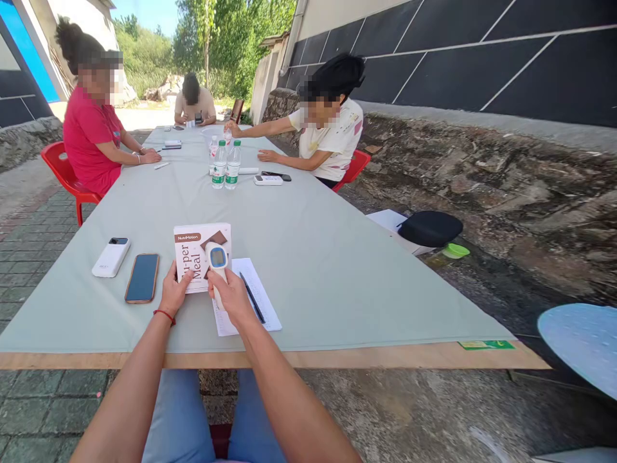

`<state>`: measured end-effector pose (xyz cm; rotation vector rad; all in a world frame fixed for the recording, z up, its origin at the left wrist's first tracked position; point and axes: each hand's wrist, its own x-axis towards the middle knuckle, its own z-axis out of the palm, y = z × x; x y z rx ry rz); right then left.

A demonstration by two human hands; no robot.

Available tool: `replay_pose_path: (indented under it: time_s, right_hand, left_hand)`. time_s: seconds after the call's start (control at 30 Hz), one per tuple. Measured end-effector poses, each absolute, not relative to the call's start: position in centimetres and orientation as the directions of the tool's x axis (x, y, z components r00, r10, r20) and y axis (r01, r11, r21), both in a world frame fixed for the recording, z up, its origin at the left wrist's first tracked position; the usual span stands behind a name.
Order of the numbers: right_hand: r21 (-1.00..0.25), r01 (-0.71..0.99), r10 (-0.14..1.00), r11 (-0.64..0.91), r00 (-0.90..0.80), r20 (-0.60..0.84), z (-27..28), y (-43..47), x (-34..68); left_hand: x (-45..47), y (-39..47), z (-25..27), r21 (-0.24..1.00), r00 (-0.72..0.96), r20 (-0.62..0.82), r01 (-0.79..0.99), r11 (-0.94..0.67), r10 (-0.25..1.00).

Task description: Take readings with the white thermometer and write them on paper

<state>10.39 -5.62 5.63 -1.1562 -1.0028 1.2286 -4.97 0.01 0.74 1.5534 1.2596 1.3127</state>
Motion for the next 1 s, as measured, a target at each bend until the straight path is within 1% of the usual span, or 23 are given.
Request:
replay_pose_path:
  time_s: [0.1, 0.2, 0.43, 0.63, 0.8, 0.9, 0.93, 1.0]
  right_hand:
    - [-0.993, -0.115, 0.994, -0.025, 0.100, -0.036, 6.6, -7.1, 10.5]
    - [-0.996, -0.090, 0.996, 0.024, 0.089, 0.016, 8.1, -9.4, 10.5]
    - [-0.986, -0.144, 0.996, 0.085, 0.023, 0.082, 12.6, -14.8, 10.9]
    - [-0.980, -0.162, 0.994, 0.113, 0.024, 0.111, 13.5, -15.8, 11.7]
    - [-0.983, -0.141, 0.992, 0.121, 0.001, 0.122, 13.9, -16.6, 12.4]
    - [-0.989, -0.067, 0.992, 0.129, 0.006, 0.129, 13.4, -16.5, 14.3]
    - [-0.992, -0.015, 0.992, 0.123, 0.034, 0.122, 13.0, -16.1, 15.4]
    - [-0.987, 0.142, 0.986, 0.080, 0.134, 0.099, 11.6, -14.6, 18.0]
  left_hand:
    - [-5.0, 0.0, 0.7, 0.934, 0.005, 0.286, 0.222, -0.280, 0.958]
    - [-5.0, 0.0, 0.7, 0.940, 0.009, 0.278, 0.204, -0.274, 0.960]
    - [-4.9, 0.0, 0.9, 0.956, -0.017, 0.233, 0.189, -0.226, 0.972]
    - [-5.0, 0.0, 0.7, 0.957, -0.031, 0.236, 0.181, -0.227, 0.971]
    - [-5.3, 0.2, 1.0, 0.945, -0.033, 0.204, 0.267, -0.188, 0.978]
    - [-5.9, 0.5, 2.1, 0.948, 0.047, 0.114, 0.294, -0.123, 0.992]
    - [-6.2, 0.5, 2.6, 0.949, 0.084, 0.074, 0.300, -0.096, 0.994]
    - [-6.7, 0.6, 3.9, 0.943, 0.153, -0.004, 0.328, -0.047, 0.988]
